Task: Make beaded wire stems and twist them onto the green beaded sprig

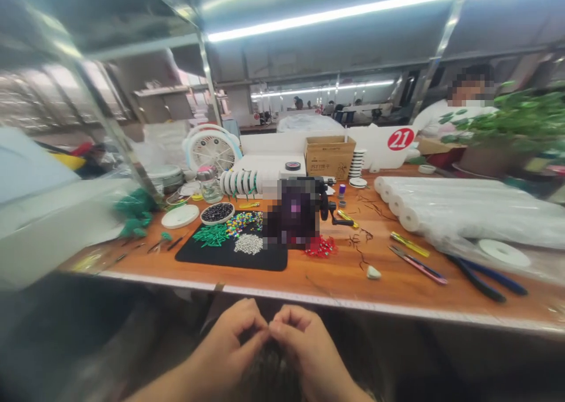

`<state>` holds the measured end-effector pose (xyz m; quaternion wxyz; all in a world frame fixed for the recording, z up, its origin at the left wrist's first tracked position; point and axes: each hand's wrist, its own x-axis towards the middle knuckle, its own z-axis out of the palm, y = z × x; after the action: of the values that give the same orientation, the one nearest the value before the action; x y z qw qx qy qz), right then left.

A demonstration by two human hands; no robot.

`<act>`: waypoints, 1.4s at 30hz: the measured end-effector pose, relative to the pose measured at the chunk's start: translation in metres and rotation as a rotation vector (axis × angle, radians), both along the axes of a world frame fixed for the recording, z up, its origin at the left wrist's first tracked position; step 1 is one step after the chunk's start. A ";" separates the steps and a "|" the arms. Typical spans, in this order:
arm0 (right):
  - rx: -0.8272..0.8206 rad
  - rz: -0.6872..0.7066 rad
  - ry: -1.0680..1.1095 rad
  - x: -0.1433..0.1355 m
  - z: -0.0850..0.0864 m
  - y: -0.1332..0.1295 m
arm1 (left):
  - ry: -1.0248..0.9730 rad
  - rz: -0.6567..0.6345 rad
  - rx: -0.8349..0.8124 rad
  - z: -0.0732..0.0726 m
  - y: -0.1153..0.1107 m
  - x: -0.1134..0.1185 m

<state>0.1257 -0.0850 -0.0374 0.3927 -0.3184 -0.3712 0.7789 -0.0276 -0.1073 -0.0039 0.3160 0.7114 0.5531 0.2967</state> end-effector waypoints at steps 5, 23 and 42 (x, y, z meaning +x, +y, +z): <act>0.402 0.029 -0.324 -0.005 0.015 0.021 | -0.054 -0.023 -0.006 0.029 0.011 -0.028; 0.960 0.146 -1.718 -0.061 0.031 0.104 | 0.139 0.001 0.184 0.031 0.065 -0.050; 1.066 0.008 -1.565 -0.043 0.025 0.098 | -0.024 0.091 0.078 0.017 0.060 -0.056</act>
<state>0.0830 0.0129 -0.0126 0.1235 -0.5279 -0.8371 0.0734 -0.0841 -0.0469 0.0126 0.2808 0.6937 0.5692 0.3405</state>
